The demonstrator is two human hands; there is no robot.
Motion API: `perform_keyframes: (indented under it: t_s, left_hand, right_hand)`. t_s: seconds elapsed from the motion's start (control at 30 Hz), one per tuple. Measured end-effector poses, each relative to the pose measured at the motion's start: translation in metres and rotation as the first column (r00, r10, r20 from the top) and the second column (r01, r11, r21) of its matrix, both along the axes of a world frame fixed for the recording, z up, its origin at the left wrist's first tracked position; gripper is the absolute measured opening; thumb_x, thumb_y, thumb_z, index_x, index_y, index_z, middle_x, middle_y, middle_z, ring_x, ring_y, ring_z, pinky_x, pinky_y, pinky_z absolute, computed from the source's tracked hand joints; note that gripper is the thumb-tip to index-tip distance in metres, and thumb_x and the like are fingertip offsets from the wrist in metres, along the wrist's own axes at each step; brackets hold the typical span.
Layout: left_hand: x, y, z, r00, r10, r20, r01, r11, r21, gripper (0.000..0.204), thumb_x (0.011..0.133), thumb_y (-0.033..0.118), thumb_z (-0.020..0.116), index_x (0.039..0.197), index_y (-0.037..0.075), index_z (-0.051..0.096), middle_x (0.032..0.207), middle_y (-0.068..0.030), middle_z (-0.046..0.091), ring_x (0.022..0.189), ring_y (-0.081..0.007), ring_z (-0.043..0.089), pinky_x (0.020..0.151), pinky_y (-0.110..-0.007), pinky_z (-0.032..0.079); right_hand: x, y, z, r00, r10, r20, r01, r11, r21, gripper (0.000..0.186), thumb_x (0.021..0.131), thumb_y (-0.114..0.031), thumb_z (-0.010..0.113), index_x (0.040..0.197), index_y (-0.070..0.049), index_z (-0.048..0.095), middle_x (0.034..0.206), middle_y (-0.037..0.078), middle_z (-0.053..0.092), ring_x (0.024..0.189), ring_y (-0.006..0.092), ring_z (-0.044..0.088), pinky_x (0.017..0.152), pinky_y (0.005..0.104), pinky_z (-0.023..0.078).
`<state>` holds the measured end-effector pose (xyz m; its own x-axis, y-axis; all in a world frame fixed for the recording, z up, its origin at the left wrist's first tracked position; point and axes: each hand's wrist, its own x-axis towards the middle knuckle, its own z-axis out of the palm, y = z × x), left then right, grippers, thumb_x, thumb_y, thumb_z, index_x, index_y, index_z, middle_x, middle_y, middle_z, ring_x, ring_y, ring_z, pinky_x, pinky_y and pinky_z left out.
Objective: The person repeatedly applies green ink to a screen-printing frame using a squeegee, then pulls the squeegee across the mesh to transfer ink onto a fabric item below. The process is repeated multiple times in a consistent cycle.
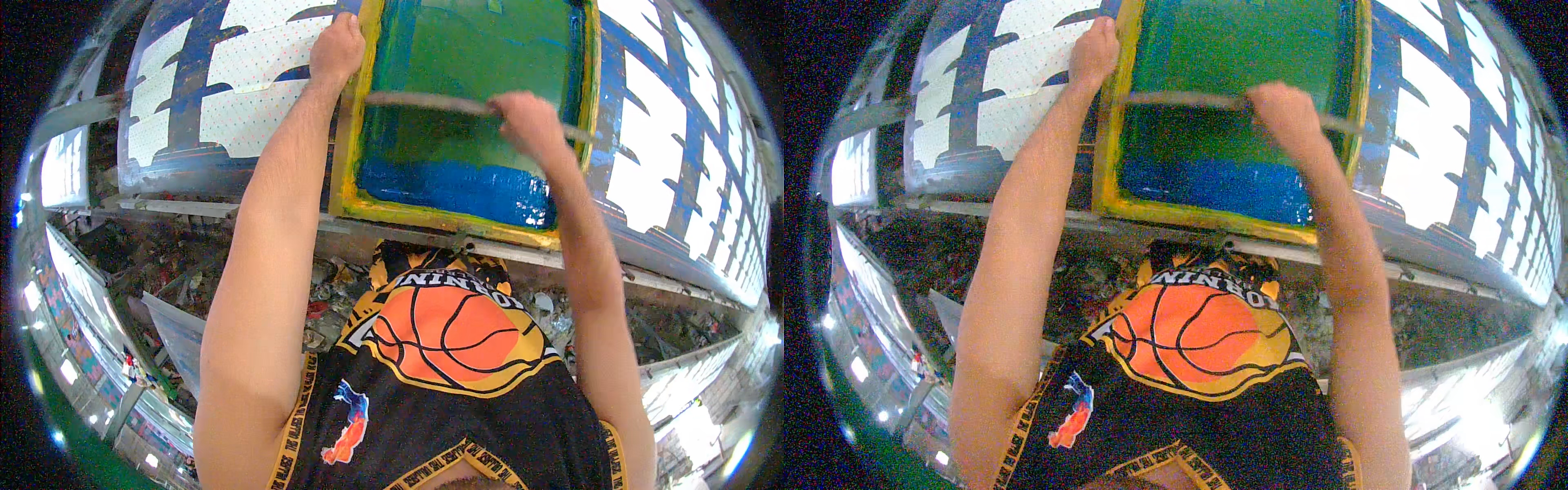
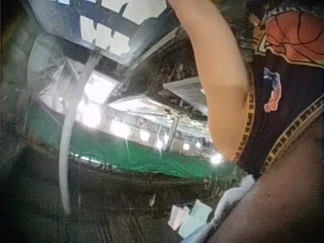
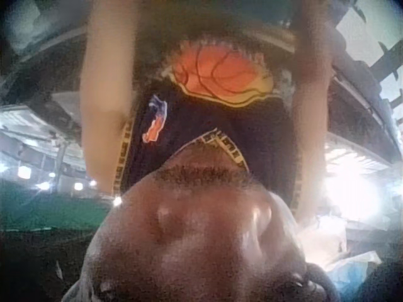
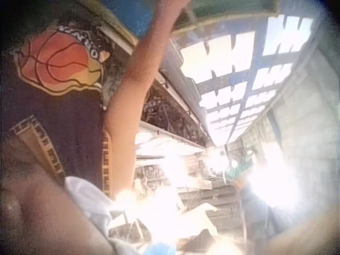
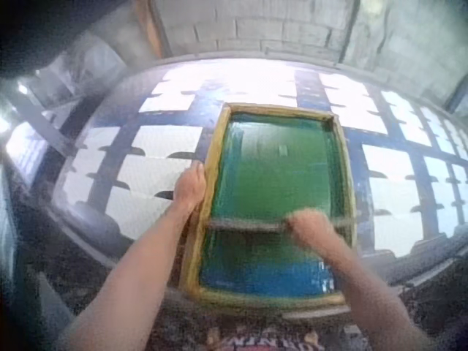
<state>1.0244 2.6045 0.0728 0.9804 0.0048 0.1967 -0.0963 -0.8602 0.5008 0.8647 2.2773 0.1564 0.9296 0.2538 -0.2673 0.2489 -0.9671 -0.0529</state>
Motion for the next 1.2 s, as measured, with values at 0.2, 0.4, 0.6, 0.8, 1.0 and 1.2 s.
perform_keyframes:
  t_s: [0.2,0.4,0.6,0.8,1.0,1.2]
  left_hand:
    - [-0.002,-0.001,0.004,0.998,-0.065,-0.006,0.064,0.993,-0.103,0.042,0.11,0.042,0.047,0.125,0.006,0.062,0.107,-0.0307,0.073,0.104,-0.0534,0.069,0.091,-0.062,0.054]
    - [-0.01,0.0,0.009,0.994,-0.103,-0.034,0.103,0.995,0.004,0.044,0.108,0.047,0.049,0.13,0.011,0.064,0.117,-0.0245,0.075,0.112,-0.0466,0.071,0.095,-0.06,0.056]
    - [-0.008,-0.001,0.013,0.991,-0.075,-0.113,0.08,0.996,0.043,0.046,0.108,0.044,0.05,0.137,0.01,0.061,0.123,-0.026,0.072,0.117,-0.0471,0.07,0.099,-0.059,0.056]
    - [-0.005,-0.005,0.021,0.969,-0.029,-0.245,0.054,0.994,0.097,0.045,0.109,0.043,0.049,0.139,0.011,0.055,0.128,-0.0245,0.069,0.119,-0.045,0.068,0.102,-0.058,0.054]
    - [-0.01,-0.022,0.028,0.961,0.103,-0.257,-0.067,0.987,0.148,0.043,0.109,0.041,0.05,0.138,0.009,0.053,0.134,-0.0243,0.065,0.124,-0.0456,0.065,0.105,-0.059,0.052]
    - [-0.013,-0.027,0.025,0.976,0.123,-0.182,-0.081,0.971,0.226,0.04,0.11,0.041,0.051,0.132,0.007,0.053,0.128,-0.0239,0.067,0.119,-0.0469,0.067,0.102,-0.06,0.053]
  right_hand:
    - [-0.147,0.045,-0.001,0.991,-0.109,0.075,0.094,0.98,0.176,0.046,0.08,0.0,0.071,0.124,-0.013,0.075,0.114,0.011,0.078,0.104,0.0352,0.074,0.089,0.0485,0.061]
    - [-0.163,0.054,0.012,0.99,-0.143,0.019,0.139,0.98,0.146,0.046,0.08,-0.001,0.07,0.123,-0.013,0.076,0.114,0.012,0.078,0.103,0.0354,0.074,0.089,0.0486,0.06]
    - [-0.147,0.048,0.039,0.971,-0.139,-0.196,0.148,0.989,0.032,0.048,0.079,-0.001,0.069,0.123,-0.015,0.076,0.105,0.016,0.078,0.098,0.0382,0.075,0.087,0.0504,0.06]
    - [-0.185,0.055,0.02,0.996,-0.082,-0.038,0.088,0.983,0.161,0.046,0.08,0.004,0.067,0.125,-0.007,0.073,0.119,0.013,0.076,0.109,0.0344,0.073,0.094,0.0471,0.058]
    - [-0.222,0.021,0.022,0.995,-0.034,-0.094,0.079,0.846,0.527,0.048,0.09,-0.016,0.078,0.135,-0.004,0.068,0.136,0.015,0.07,0.128,0.0364,0.065,0.106,0.045,0.053]
    - [-0.215,-0.085,-0.001,0.852,-0.517,0.085,0.385,0.727,0.569,0.033,0.096,-0.017,0.076,0.126,-0.004,0.075,0.117,0.019,0.074,0.094,0.0338,0.073,0.087,0.0427,0.058]
